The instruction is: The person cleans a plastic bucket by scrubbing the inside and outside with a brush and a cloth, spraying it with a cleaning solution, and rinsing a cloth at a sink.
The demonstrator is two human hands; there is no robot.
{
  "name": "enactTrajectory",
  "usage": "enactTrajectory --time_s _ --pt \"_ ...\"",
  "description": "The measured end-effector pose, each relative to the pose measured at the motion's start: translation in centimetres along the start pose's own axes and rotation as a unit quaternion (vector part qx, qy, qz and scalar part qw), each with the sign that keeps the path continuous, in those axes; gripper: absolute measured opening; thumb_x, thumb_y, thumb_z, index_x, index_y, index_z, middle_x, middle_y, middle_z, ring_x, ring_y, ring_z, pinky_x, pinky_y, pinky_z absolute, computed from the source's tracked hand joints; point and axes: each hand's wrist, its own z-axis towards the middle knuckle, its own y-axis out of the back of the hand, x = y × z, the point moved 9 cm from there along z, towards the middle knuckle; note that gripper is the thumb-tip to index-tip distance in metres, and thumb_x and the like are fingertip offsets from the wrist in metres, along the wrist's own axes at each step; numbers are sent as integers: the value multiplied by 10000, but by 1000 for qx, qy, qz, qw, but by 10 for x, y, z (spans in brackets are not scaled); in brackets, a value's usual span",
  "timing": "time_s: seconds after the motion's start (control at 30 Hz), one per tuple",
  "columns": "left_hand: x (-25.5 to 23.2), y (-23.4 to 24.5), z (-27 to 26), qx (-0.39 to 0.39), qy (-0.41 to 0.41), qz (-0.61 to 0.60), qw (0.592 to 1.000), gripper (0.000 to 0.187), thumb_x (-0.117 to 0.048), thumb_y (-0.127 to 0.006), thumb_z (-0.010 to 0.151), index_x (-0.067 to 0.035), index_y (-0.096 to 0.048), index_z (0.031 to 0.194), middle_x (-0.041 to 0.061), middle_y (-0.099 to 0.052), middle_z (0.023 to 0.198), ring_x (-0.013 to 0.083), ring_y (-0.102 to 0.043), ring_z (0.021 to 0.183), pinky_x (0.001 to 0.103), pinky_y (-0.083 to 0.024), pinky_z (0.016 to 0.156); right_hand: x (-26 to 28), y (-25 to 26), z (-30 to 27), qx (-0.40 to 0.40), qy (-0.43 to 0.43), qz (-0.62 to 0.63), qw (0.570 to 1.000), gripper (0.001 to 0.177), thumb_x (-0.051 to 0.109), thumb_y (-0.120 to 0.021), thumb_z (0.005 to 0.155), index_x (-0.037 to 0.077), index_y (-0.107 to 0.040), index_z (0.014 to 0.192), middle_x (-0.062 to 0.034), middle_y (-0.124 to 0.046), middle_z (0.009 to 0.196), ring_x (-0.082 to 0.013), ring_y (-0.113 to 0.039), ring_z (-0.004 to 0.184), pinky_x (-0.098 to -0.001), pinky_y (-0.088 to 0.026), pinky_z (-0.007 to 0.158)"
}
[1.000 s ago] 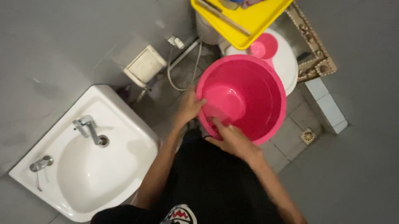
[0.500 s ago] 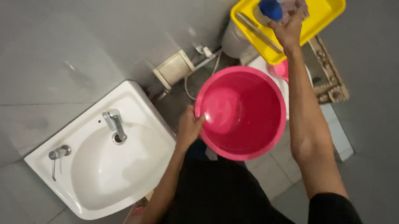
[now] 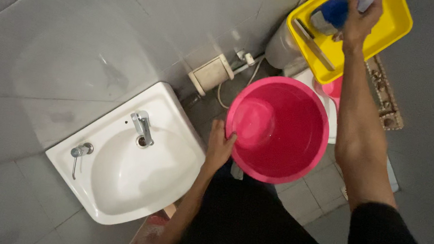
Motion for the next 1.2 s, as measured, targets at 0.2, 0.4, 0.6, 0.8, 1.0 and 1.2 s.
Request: enactTrajectory --time_s 0.2,0.4,0.6,0.8,1.0,1.2 --pt "-24 2 0 -46 -134 -19 990 502 -129 -699 889 105 -499 1286 332 -577 1185 487 -585 1075 520 -486 919 39 111 -1 23 59 -24 998 458 216 -750 1109 95 -479 1458 -114 -578 1242 -213 -563 1084 -378 -521 960" --pt "-19 6 8 -9 -115 -50 992 419 -151 -697 921 38 -586 1278 235 -724 1067 377 -727 943 432 -577 799 135 235 -80 -8 -42 74 996 685 365 -736 1174 99 -278 1608 -171 -598 1284 -248 -581 1138 -443 -494 1014" --pt "-41 5 5 -27 -66 -152 986 348 -178 -665 979 18 -600 1259 178 -742 1039 252 -736 865 370 -593 746 251 250 -212 -7 -278 49 959 770 534 -718 999 -64 -446 1401 -237 -639 1191 -390 -626 928 -581 -584 900" --pt "-44 -27 -18 14 153 -271 950 360 -339 -541 1033 -21 -631 1175 87 -660 888 178 -669 682 360 -598 616 319 212 -291 152 -298 16 942 286 214 -670 966 -36 -666 1105 -89 -731 888 -182 -715 691 -324 -619 652" --pt "-57 -51 -27 -74 33 -281 956 508 -463 -479 1082 -27 -691 927 -17 -617 792 86 -546 724 301 -481 663 368 194 -322 229 -176 -65 955 212 189 -722 982 -19 -712 1019 -24 -636 753 -144 -605 666 -279 -482 614" --pt "-66 -75 -45 -59 31 -394 917 578 -492 -428 1077 -20 -731 937 2 -676 801 101 -590 730 290 -492 685 372 196 -316 218 -246 8 945 227 233 -664 994 11 -672 947 -11 -590 663 -103 -627 559 -285 -468 510"
